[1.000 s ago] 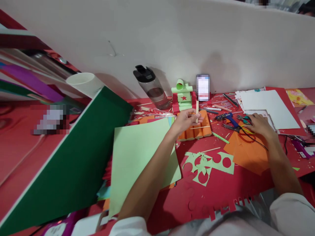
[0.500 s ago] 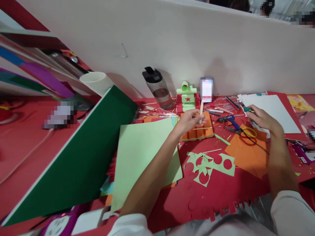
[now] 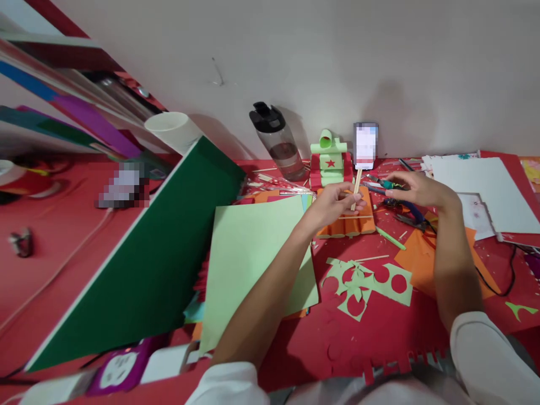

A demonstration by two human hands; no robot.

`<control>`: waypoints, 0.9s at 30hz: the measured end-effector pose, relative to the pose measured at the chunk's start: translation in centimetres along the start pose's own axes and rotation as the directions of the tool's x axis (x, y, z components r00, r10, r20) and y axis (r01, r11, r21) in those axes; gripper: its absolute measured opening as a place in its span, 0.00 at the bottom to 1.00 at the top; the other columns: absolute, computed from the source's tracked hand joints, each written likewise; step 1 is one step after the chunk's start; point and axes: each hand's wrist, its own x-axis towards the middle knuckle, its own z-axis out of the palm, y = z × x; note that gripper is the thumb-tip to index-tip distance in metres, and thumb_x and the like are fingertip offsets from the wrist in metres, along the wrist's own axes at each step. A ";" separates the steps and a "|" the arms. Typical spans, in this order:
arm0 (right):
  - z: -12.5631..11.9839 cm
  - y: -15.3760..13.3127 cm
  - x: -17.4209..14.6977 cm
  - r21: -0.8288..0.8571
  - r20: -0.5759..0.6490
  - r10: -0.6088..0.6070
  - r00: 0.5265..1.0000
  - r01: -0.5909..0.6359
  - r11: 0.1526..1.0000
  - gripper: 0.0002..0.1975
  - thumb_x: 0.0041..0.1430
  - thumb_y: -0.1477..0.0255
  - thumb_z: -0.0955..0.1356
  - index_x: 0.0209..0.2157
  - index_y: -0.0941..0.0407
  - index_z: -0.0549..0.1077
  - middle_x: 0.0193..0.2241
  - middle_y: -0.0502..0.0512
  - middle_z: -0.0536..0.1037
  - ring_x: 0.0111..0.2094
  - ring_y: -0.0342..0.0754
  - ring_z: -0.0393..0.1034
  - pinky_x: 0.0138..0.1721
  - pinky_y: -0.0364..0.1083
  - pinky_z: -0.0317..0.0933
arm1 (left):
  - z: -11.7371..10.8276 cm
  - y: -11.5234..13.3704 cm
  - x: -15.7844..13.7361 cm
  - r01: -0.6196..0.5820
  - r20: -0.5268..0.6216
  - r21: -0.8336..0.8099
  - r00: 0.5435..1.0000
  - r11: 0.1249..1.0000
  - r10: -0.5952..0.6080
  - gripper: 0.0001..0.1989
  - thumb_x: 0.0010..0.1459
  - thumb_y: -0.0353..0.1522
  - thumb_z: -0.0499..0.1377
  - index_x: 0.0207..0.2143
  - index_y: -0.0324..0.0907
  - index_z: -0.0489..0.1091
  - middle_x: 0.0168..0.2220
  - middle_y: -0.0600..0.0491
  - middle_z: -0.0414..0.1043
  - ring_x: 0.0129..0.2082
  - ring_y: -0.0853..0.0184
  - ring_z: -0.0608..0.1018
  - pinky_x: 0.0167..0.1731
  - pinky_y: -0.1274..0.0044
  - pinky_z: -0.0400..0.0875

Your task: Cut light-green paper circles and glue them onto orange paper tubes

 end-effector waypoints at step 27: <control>0.2 0.3 0.1 0.014 -0.049 -0.012 0.999 0.013 1.000 0.23 0.61 0.52 0.72 0.50 0.51 0.83 0.47 0.59 0.86 0.46 0.61 0.79 0.50 0.58 0.70 | 0.2 -0.3 -0.1 0.011 0.057 -0.002 0.998 1.000 -0.011 0.11 0.65 0.37 0.67 0.35 0.41 0.71 0.34 0.49 0.82 0.40 0.64 0.86 0.46 0.68 0.84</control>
